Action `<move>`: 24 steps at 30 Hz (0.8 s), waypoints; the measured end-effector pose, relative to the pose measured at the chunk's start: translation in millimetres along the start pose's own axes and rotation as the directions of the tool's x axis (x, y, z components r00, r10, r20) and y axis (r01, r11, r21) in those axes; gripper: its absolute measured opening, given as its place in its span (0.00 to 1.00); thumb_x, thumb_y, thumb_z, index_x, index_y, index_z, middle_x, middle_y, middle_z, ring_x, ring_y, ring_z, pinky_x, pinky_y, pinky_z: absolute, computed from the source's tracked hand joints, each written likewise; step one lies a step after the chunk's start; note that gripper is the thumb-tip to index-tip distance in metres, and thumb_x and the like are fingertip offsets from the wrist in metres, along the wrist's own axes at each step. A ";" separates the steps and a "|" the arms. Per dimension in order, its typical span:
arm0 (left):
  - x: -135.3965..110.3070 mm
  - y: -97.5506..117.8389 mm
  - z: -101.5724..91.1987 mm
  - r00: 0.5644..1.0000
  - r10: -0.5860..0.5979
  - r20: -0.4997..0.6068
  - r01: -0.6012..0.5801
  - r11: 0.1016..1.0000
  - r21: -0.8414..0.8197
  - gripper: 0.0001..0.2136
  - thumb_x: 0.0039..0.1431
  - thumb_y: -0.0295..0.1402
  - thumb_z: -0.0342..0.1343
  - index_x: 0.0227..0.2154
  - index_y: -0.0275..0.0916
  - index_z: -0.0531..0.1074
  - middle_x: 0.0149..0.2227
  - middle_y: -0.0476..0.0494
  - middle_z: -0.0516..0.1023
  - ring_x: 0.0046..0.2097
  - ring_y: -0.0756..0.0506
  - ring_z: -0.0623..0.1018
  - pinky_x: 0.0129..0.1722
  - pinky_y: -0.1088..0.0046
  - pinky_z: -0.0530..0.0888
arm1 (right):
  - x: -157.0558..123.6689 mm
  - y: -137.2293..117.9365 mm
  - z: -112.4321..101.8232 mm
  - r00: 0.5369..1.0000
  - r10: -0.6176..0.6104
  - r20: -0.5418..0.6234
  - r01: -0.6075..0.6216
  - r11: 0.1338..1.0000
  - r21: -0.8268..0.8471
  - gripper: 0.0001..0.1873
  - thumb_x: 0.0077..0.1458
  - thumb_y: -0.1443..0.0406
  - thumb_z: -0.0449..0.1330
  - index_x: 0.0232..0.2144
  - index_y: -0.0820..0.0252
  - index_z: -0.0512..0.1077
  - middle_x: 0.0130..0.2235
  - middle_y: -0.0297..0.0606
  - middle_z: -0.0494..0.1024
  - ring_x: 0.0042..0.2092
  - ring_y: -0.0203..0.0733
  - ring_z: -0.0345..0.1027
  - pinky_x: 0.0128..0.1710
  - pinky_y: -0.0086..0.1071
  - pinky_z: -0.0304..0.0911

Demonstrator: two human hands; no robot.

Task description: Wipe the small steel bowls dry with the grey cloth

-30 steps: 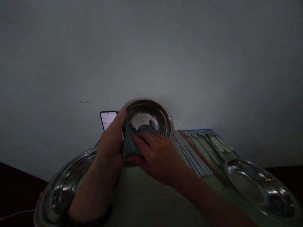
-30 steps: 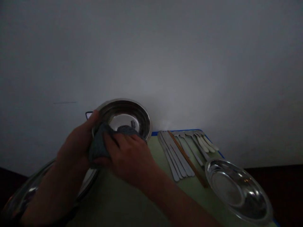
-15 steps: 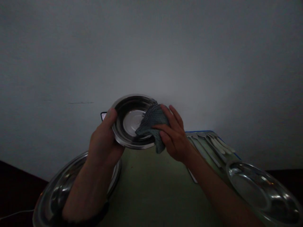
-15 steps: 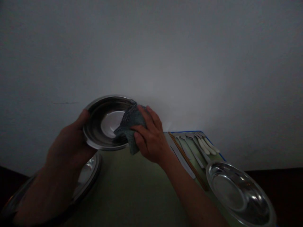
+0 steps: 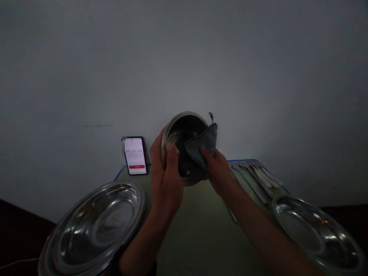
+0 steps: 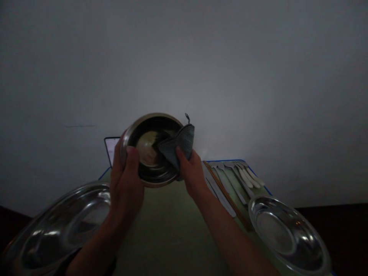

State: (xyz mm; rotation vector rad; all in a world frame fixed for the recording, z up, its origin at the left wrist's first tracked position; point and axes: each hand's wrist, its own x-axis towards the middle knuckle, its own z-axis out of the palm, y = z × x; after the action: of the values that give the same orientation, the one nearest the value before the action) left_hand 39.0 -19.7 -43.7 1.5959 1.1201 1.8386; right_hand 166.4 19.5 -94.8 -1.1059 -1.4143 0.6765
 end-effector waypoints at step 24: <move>8.3 -11.5 -4.1 0.974 0.109 0.198 -0.100 0.994 -0.051 0.25 0.56 0.31 0.54 0.56 0.43 0.55 0.60 0.42 0.63 0.59 0.44 0.66 0.58 0.66 0.64 | 9.4 -11.0 -12.3 0.981 0.116 -0.157 -0.099 0.989 0.110 0.23 0.53 0.50 0.52 0.37 0.64 0.73 0.34 0.43 0.79 0.39 0.46 0.71 0.38 0.39 0.66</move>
State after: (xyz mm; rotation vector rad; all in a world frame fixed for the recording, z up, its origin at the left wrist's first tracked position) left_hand 31.3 -7.9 -48.1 1.8012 0.9198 1.7071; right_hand 176.6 21.3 -78.9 -1.1370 -1.1747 0.7107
